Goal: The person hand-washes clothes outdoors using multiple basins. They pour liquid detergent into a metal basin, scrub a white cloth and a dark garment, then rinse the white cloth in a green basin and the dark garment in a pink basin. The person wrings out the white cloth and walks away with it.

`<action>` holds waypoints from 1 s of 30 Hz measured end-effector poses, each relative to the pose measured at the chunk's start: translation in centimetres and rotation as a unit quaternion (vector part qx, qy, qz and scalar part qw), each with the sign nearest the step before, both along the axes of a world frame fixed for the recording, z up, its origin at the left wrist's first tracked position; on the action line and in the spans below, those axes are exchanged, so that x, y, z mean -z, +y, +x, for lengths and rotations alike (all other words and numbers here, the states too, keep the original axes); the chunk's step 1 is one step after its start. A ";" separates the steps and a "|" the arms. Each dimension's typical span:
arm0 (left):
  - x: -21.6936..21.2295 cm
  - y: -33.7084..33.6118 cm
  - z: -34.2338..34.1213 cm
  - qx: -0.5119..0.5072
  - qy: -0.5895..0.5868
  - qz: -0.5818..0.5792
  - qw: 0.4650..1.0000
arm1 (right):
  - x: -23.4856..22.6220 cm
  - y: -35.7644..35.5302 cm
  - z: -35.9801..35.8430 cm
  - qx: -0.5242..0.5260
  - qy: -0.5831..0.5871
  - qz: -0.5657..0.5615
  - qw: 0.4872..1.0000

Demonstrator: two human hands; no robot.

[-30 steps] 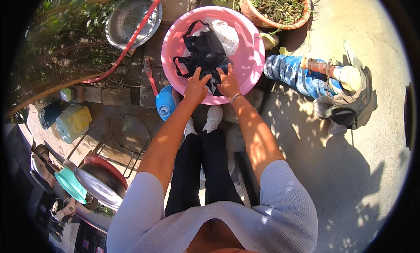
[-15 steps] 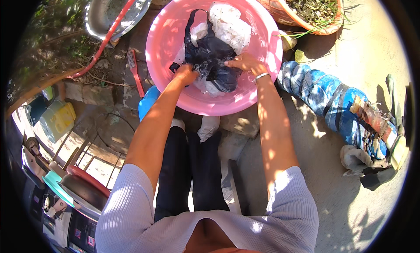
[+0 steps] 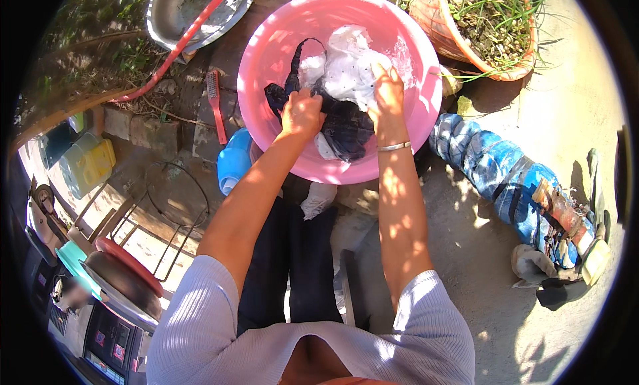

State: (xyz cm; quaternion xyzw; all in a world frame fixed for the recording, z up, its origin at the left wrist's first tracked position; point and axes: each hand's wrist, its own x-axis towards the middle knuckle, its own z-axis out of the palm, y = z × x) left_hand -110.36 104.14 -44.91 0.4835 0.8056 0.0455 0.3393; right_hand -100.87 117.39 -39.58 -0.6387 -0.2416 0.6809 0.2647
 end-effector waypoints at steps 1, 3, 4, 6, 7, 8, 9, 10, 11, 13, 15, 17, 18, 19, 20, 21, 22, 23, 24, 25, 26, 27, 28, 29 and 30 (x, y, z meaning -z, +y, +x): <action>-1.0 -1.4 0.5 -0.005 -0.024 -0.039 0.999 | -1.6 -0.4 0.6 -0.045 0.069 0.032 0.996; -0.3 -2.8 0.5 -0.020 -0.046 0.018 0.999 | -5.9 -1.1 1.4 -0.094 0.148 0.062 0.983; 1.7 -3.9 0.2 -0.037 -0.039 0.108 0.993 | -8.6 -1.7 1.2 -0.104 0.162 0.055 0.980; 0.7 -2.3 -0.7 -0.144 -0.068 0.274 0.948 | -13.2 -3.3 1.1 -0.087 0.248 0.098 0.960; -0.2 -0.7 -0.8 -0.263 -0.147 0.246 0.921 | -14.5 -3.8 1.4 -0.119 0.272 0.117 0.948; -0.3 0.7 -0.7 -0.379 -0.225 0.210 0.873 | -16.2 -4.6 1.3 -0.119 0.272 0.135 0.945; 0.8 2.2 -0.7 -0.440 -0.456 0.166 0.755 | -17.1 -4.9 1.2 -0.135 0.289 0.172 0.932; 1.5 2.5 -0.3 -0.468 -0.578 0.132 0.655 | -17.7 -5.1 1.2 -0.151 0.307 0.207 0.917; 1.1 3.5 -0.1 -0.496 -0.672 0.078 0.544 | -18.0 -5.0 1.2 -0.172 0.260 0.241 0.919; 0.1 4.1 -0.5 -0.456 -0.729 0.092 0.503 | -15.6 -3.9 1.5 -0.204 0.230 0.221 0.926; -0.6 4.3 -1.3 -0.471 -0.699 0.096 0.530 | -11.7 -2.7 1.7 -0.200 0.140 0.193 0.950; -0.6 4.2 -2.3 -0.538 -0.576 0.091 0.608 | -6.3 -1.1 3.1 -0.288 -0.022 0.286 0.914; -0.3 4.2 -2.5 -0.567 -0.510 0.088 0.641 | -4.0 -0.5 3.6 -0.328 -0.089 0.327 0.881; 1.6 3.7 -2.6 -0.576 -0.537 0.152 0.597 | -2.8 0.0 3.4 -0.384 -0.156 0.318 0.853; 3.1 3.1 -2.4 -0.573 -0.489 0.170 0.636 | -1.6 0.2 3.3 -0.438 -0.223 0.302 0.817; 4.1 3.0 -2.3 -0.563 -0.441 0.188 0.673 | 0.6 -0.2 2.6 -0.476 -0.372 0.404 0.687; 5.1 2.7 -2.3 -0.551 -0.391 0.205 0.708 | 1.9 -0.5 2.8 -0.489 -0.386 0.366 0.691; 4.8 2.5 -2.2 -0.521 -0.344 0.191 0.757 | 2.8 -1.1 1.6 -0.521 -0.449 0.343 0.639; 4.1 2.3 -2.2 -0.491 -0.292 0.176 0.802 | 3.8 -1.2 0.2 -0.547 -0.506 0.323 0.584; 5.8 1.9 -1.2 -0.454 -0.182 0.219 0.844 | 4.8 -1.0 -0.4 -0.568 -0.502 0.305 0.577; 6.8 1.0 -0.9 -0.412 -0.064 0.255 0.873 | 6.2 -1.3 -1.1 -0.591 -0.493 0.287 0.570; 6.4 0.7 -1.0 -0.394 -0.123 0.216 0.885 | 7.8 -1.1 -1.4 -0.607 -0.491 0.266 0.565; 6.5 0.7 -0.9 -0.429 -0.234 0.200 0.849 | 11.7 -0.5 -0.9 -0.555 -0.477 0.304 0.610; 6.9 1.4 -0.1 -0.451 -0.351 0.178 0.801 | 17.2 0.4 1.0 -0.494 -0.470 0.337 0.649; 6.2 1.3 0.4 -0.483 -0.448 0.149 0.737 | 17.1 0.6 0.4 -0.475 -0.445 0.278 0.707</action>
